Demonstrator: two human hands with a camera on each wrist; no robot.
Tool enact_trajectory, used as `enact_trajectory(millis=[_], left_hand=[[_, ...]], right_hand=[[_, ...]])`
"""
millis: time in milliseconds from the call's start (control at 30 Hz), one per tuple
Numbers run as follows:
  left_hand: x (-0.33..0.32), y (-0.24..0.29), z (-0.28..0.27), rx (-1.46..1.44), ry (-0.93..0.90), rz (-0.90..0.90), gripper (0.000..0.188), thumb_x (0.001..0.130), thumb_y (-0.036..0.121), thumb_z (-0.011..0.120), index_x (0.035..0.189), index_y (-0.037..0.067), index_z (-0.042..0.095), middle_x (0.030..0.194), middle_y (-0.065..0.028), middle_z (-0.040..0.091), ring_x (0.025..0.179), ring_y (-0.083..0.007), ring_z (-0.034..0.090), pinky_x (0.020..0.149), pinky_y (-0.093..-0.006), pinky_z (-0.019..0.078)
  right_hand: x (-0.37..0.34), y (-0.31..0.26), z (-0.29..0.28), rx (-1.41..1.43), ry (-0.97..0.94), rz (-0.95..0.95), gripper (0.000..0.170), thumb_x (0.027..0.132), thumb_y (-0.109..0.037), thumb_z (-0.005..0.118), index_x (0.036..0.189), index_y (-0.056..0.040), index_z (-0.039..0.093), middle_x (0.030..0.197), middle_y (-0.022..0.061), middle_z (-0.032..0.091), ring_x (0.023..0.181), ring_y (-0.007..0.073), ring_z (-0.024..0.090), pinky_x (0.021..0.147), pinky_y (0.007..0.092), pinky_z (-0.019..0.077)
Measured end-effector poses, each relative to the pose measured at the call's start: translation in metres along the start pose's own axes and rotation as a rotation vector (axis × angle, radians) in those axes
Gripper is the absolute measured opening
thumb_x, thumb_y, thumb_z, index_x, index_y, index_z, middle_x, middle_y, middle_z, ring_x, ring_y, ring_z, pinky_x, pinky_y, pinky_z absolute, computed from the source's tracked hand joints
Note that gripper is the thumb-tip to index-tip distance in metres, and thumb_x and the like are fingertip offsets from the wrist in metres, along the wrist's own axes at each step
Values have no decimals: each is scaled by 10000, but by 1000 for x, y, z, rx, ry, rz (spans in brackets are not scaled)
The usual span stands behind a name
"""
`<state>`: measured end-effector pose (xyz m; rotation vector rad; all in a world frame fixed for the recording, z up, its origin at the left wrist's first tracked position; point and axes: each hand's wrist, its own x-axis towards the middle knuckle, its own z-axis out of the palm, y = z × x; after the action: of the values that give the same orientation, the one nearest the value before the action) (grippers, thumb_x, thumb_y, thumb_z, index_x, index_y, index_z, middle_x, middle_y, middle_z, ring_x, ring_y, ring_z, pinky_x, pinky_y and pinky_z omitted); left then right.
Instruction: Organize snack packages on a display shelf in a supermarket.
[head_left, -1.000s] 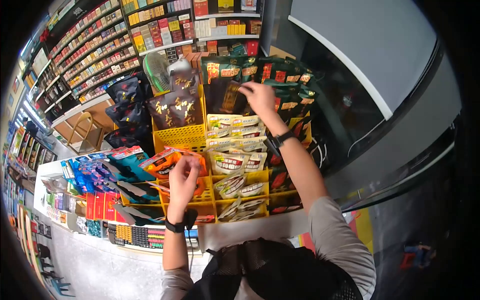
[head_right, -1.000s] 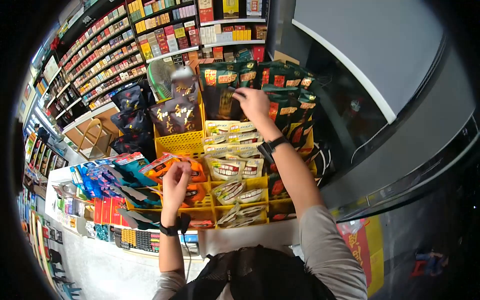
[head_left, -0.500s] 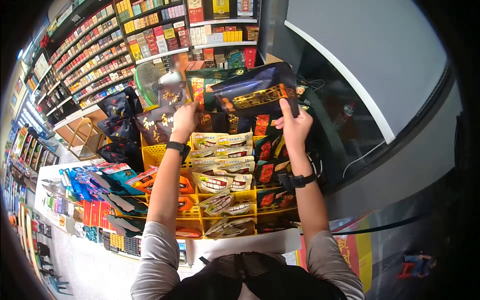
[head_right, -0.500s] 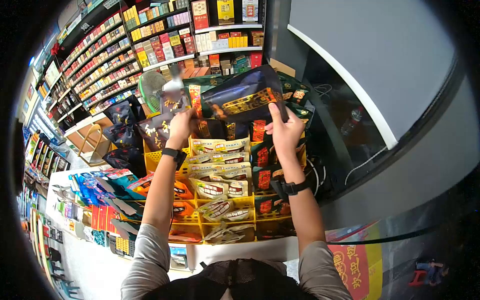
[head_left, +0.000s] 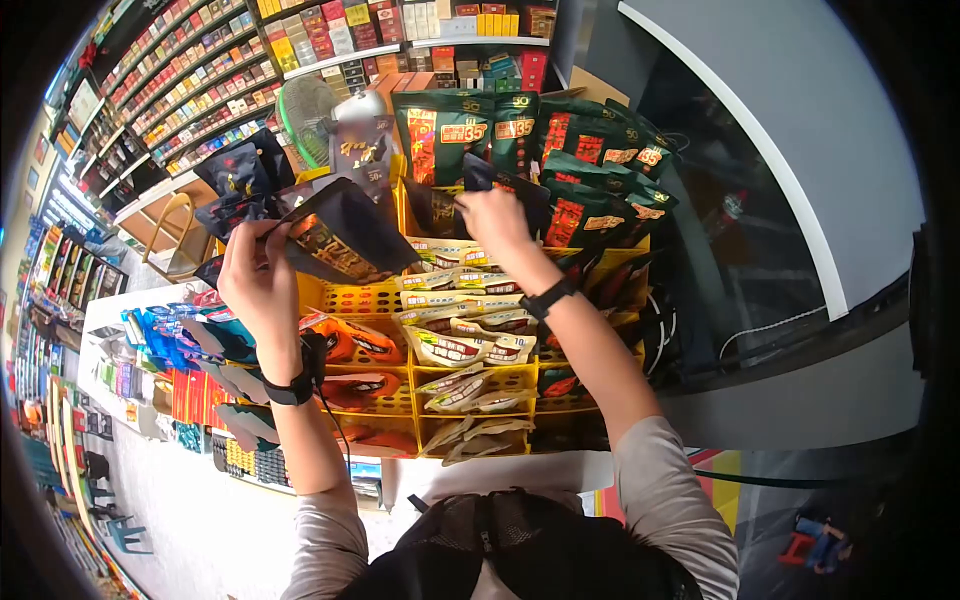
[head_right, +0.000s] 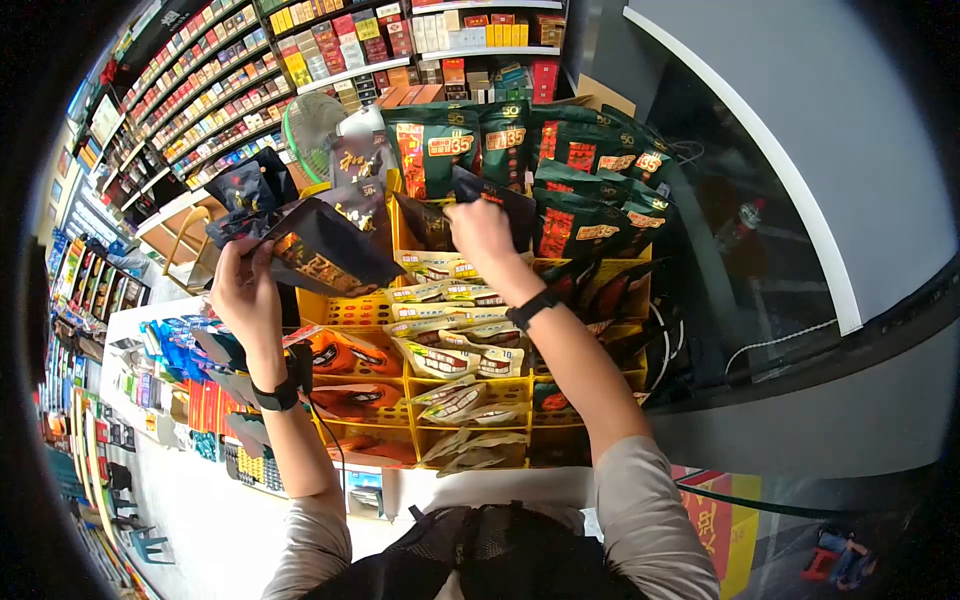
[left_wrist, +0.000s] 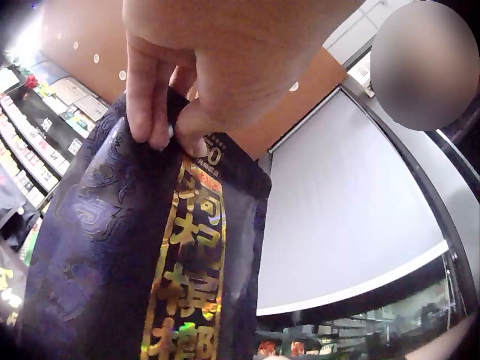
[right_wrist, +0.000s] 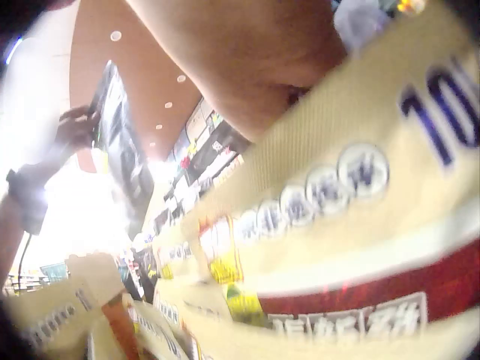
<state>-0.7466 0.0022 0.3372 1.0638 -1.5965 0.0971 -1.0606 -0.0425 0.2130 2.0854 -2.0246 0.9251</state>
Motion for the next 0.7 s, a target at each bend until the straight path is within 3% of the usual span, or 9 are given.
enact_trajectory(millis=[133, 200, 300, 400, 433, 467, 533, 633, 700], left_hand=[[0, 7, 14, -14, -8, 35, 79, 941, -17, 764, 961, 4, 690, 851, -89, 692, 665, -150, 650, 634, -281, 513], [2, 17, 24, -58, -32, 16, 82, 933, -45, 755, 962, 5, 697, 861, -77, 700, 668, -144, 671, 620, -272, 520], [7, 27, 45, -166, -68, 61, 77, 935, -54, 749, 957, -5, 694, 851, -72, 693, 679, -133, 704, 595, -264, 519], [10, 38, 73, -149, -136, 62, 76, 933, -30, 770, 980, -12, 714, 856, -83, 720, 668, -106, 648, 617, -261, 505], [11, 37, 87, -148, -125, 152, 84, 925, -3, 782, 954, 1, 703, 840, -111, 703, 641, -160, 643, 604, -292, 492], [13, 39, 98, -156, -133, 216, 94, 930, 31, 781, 931, 9, 689, 828, -131, 679, 637, -242, 631, 613, -328, 487], [10, 42, 113, -141, -183, 176, 72, 911, 32, 758, 901, 33, 687, 840, -116, 676, 691, -319, 662, 642, -396, 510], [2, 30, 135, -98, -182, 191, 53, 902, 15, 711, 928, 49, 681, 865, -122, 668, 729, -363, 671, 658, -432, 524], [-6, 21, 151, -70, -194, 156, 83, 889, 13, 689, 954, 63, 688, 887, -128, 674, 757, -375, 679, 675, -473, 534]], right_hand=[[-4, -6, -11, 168, 81, 20, 393, 966, -307, 750, 1303, -108, 721, 1004, 204, 772, 909, 432, 751, 786, 539, 618], [-6, -3, -39, 138, 337, -50, 484, 958, -335, 777, 1357, -95, 644, 1172, 161, 723, 889, 419, 749, 745, 518, 618], [-8, 9, -83, -87, 237, 182, 652, 920, -310, 820, 1483, -137, 541, 1269, 170, 675, 955, 385, 750, 744, 495, 621], [-10, 36, -72, -235, -72, 176, 323, 933, -276, 798, 1206, -119, 728, 1007, 156, 763, 892, 400, 754, 747, 505, 617], [-13, 29, -79, -244, -34, 160, 183, 937, -257, 789, 1055, -120, 766, 898, 131, 765, 850, 401, 745, 725, 496, 606], [-17, 29, -87, -249, -33, 166, 183, 937, -257, 789, 1055, -120, 766, 898, 131, 765, 850, 401, 745, 725, 496, 606], [-21, 32, -102, -65, 383, 29, 151, 982, -250, 727, 971, -102, 701, 831, 120, 715, 813, 383, 732, 664, 496, 586], [-28, 32, -161, 77, 670, 56, 207, 959, -276, 777, 917, -83, 714, 848, 151, 703, 782, 407, 692, 638, 479, 526], [-40, 21, -197, 137, 756, 112, 197, 965, -220, 789, 1014, -31, 767, 900, 170, 742, 783, 359, 730, 675, 388, 549]])
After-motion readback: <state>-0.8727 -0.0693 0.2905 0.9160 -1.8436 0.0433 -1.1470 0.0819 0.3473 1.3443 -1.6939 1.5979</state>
